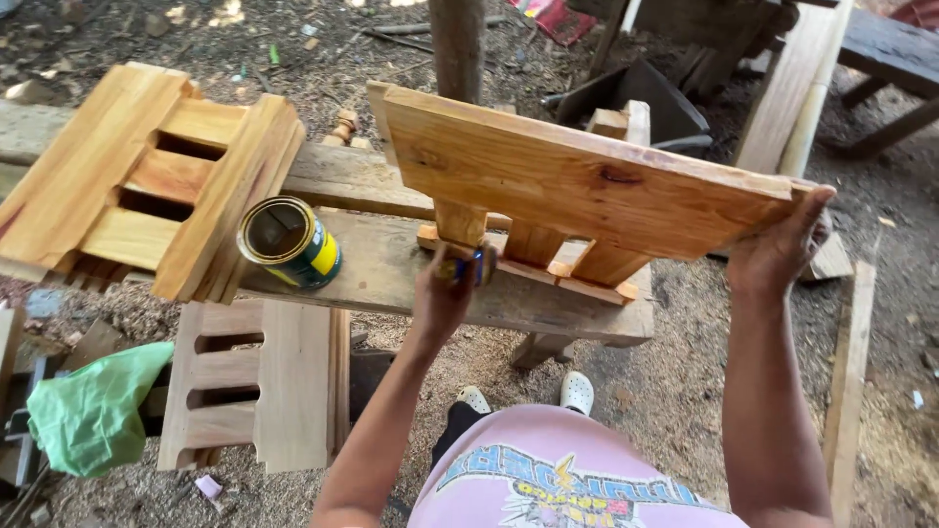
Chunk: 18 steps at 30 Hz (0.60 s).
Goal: Applying wood stain or finish to wooden furniture parts using a paint brush.
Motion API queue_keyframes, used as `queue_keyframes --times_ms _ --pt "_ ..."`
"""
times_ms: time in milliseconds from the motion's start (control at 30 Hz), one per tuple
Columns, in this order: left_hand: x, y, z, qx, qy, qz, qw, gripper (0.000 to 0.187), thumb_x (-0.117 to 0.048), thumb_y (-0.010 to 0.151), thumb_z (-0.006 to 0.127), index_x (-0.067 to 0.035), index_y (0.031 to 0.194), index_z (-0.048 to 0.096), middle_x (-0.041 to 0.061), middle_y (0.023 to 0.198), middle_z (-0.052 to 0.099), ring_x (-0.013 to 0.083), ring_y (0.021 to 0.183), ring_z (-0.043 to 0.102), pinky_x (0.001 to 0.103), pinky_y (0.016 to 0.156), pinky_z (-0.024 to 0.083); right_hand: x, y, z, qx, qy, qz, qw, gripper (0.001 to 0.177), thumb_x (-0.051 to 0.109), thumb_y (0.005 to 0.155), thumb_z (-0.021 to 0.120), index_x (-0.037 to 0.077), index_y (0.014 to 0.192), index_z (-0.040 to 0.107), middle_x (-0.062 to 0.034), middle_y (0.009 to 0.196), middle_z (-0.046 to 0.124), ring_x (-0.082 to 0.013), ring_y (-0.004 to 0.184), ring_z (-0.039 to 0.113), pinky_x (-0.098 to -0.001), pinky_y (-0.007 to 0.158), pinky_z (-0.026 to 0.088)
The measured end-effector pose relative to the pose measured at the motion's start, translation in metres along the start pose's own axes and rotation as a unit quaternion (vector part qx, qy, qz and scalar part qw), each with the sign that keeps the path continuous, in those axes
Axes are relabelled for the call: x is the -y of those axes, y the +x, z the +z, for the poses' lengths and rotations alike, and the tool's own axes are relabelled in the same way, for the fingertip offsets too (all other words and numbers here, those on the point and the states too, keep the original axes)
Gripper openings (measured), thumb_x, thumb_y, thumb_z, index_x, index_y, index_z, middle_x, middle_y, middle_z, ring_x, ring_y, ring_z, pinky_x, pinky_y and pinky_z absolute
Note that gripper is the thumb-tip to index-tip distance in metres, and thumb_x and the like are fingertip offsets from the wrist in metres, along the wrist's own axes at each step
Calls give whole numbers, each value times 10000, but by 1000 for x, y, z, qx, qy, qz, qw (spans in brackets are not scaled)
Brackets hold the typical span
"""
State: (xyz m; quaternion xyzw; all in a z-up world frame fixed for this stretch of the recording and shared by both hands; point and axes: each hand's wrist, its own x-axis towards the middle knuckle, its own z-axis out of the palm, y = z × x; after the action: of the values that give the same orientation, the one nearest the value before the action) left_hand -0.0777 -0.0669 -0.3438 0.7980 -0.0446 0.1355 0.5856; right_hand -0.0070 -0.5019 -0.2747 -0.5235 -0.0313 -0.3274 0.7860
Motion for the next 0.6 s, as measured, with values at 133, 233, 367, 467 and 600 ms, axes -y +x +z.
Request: queue_keyframes --times_ms 133,233,367,467,600 --pt "-26 -7 -17 -52 54 74 994 178 -92 978 727 -47 1133 654 112 968 771 246 815 781 365 662 621 4 0 9 -22 -19 24 999 544 615 952 717 114 1104 572 -25 1110 619 -157 1180 627 -415 1104 573" --pt "2 -9 -3 -50 81 113 989 152 -62 967 728 -45 1099 654 117 1016 761 246 865 774 363 665 637 2 -2 13 -2 -13 28 1000 549 620 969 696 113 1132 562 -22 1107 614 -153 1169 633 -400 1093 577" --pt "-24 -34 -10 -7 117 113 987 133 -14 926 731 -50 1018 642 135 947 749 256 794 762 382 645 626 -3 4 8 -26 -21 44 998 527 570 994 654 75 1161 584 -43 1089 644 -139 1077 676 -342 982 614" --pt "-32 -67 4 26 90 225 970 211 -5 939 708 -58 1125 622 176 1066 726 280 855 770 349 674 684 -26 7 -15 -47 71 83 993 400 480 1076 635 104 1214 624 11 1073 638 -78 979 642 -260 907 591" --pt "-50 -87 47 161 123 231 952 226 -4 929 720 -40 1095 571 199 1121 713 254 751 759 307 525 639 -2 -1 15 -7 3 24 1000 386 469 1105 630 92 1026 651 0 935 666 -71 842 658 -242 739 551"
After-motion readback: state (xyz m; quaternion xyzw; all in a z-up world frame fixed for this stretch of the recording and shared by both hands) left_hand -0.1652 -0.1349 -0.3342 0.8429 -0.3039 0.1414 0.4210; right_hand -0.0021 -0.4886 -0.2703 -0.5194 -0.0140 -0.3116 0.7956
